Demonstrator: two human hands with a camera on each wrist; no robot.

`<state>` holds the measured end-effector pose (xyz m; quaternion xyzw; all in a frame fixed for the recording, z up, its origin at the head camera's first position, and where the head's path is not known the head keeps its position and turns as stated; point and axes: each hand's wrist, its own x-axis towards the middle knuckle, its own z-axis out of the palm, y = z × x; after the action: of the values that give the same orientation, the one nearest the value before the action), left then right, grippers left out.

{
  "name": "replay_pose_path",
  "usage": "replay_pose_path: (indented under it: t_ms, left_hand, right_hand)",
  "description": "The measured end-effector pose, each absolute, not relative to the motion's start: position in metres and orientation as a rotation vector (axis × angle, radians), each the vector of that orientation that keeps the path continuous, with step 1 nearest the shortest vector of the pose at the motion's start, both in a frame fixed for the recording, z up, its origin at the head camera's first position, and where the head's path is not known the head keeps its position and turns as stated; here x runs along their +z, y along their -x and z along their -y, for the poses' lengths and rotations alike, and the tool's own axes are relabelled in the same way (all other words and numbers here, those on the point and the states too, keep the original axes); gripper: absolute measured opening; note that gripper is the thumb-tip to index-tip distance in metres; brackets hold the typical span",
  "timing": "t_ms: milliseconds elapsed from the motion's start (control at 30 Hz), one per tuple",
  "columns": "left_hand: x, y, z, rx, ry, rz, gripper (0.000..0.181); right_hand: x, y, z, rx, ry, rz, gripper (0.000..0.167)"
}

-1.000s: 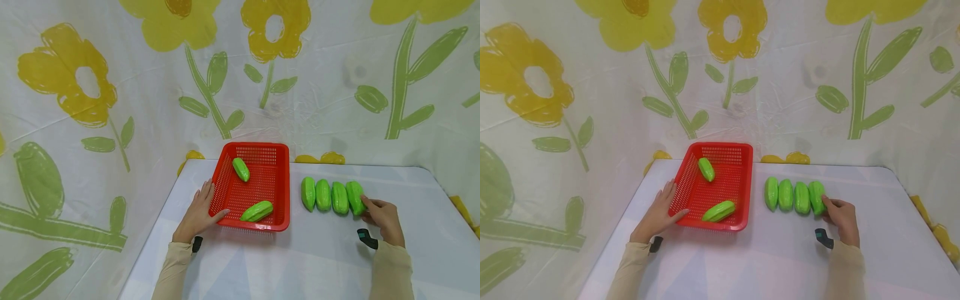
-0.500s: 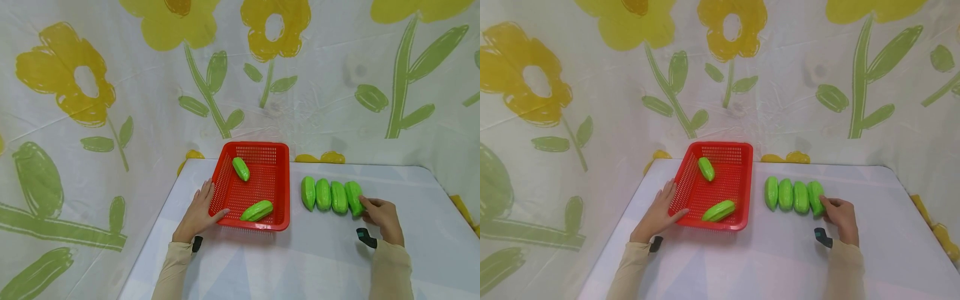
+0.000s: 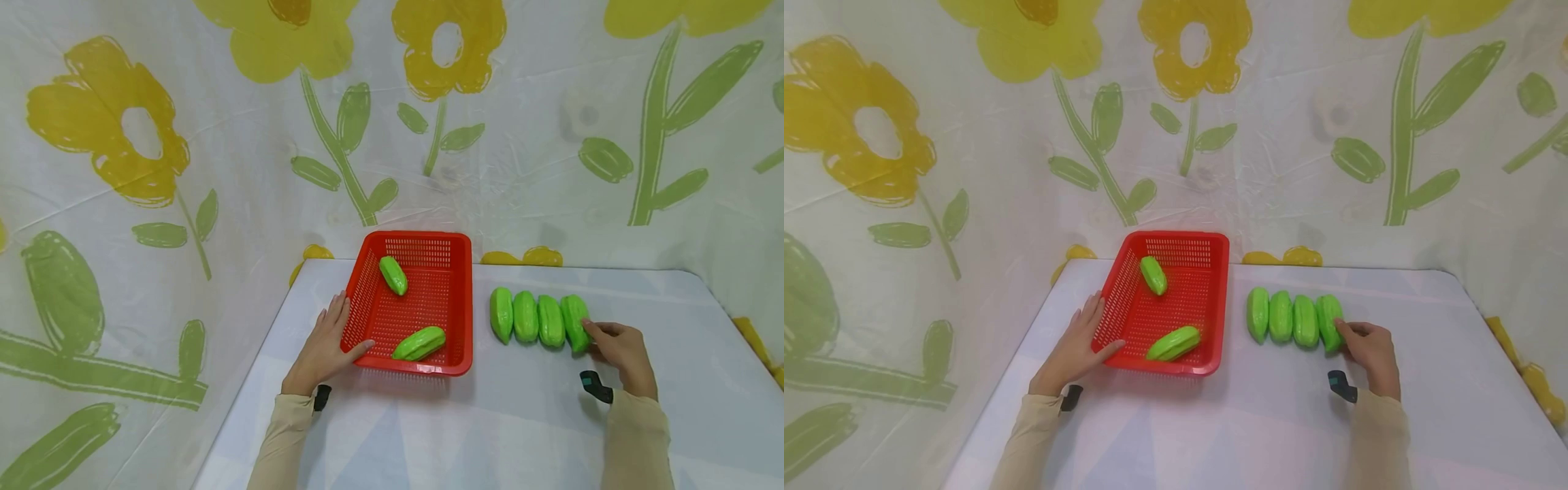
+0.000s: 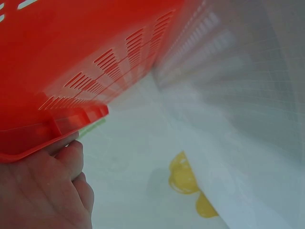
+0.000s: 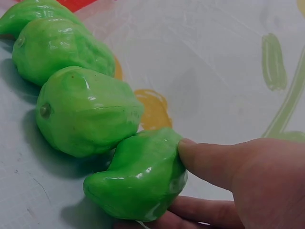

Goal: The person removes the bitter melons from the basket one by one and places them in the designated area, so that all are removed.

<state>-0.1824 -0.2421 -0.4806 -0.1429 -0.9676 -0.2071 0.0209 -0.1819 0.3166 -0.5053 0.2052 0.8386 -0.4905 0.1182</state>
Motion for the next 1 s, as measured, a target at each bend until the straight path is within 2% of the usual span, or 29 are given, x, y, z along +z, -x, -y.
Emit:
replay_pose_path:
  t_ms: [267,467,1000]
  left_hand:
    - [-0.480,0.181,0.242,-0.649,0.447,2.987,0.109]
    - [-0.479,0.181,0.242,-0.653,0.450,2.982,0.109]
    - [-0.480,0.182,0.243,-0.642,0.451,3.001,0.109]
  right_hand:
    - [-0.504,0.180,-0.317,-1.371,-0.576,-2.499,0.096]
    - [-0.494,0.177,-0.319,-1.377,-0.723,-2.502,0.097]
    - [-0.474,0.172,-0.305,-1.560,-0.833,-2.585,0.081]
